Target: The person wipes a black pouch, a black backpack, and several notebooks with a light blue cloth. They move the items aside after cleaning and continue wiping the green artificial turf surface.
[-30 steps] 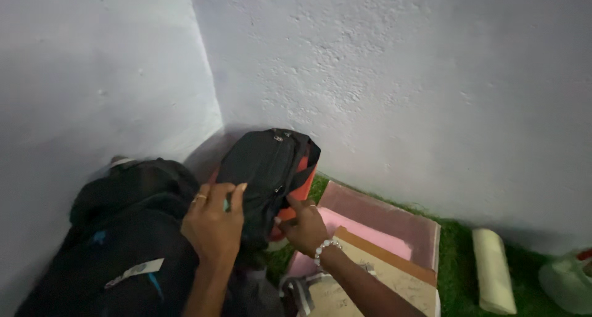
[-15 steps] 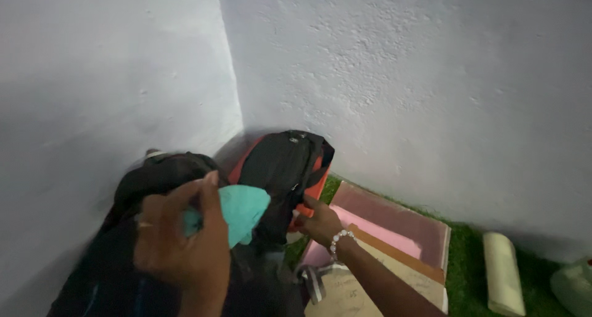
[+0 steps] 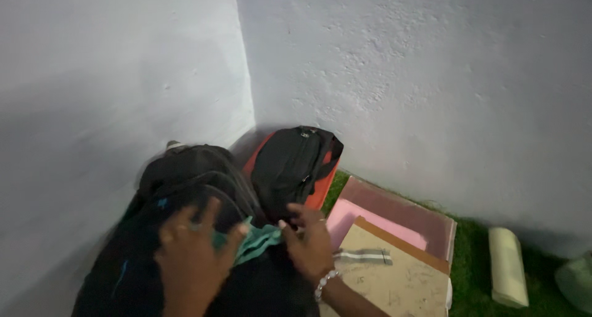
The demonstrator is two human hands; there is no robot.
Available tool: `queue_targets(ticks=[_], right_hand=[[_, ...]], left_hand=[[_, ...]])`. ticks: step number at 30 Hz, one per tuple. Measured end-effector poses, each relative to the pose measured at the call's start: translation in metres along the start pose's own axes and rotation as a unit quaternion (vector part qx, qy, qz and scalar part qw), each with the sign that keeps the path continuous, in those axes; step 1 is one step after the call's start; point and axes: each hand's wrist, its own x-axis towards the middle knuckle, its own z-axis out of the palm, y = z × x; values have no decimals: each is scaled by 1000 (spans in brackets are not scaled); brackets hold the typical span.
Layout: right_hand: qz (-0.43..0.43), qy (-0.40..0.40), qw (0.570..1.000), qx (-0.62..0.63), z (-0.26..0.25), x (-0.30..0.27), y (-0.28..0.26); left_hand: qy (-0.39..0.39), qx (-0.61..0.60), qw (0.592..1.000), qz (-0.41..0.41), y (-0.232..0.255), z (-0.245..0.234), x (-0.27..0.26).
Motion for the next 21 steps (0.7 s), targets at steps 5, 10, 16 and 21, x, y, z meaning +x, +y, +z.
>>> queue_targets(ticks=[5,10,16,21], right_hand=[[-42,-57,995,76,4,-23,-7],[-66,-54,995,49,2,-43,-24],[-177,-49,981,-58,2,-71,-38],[-265,-58,951,-150,10,-87,-50]], left_hand=[[-140,35,989,34,8,24,-33],[-169,-4,986,-8,7,14,-41],[-35,-33,996,-71,-13,11,-57],[185,-103,974,-77,-36,1,-71]])
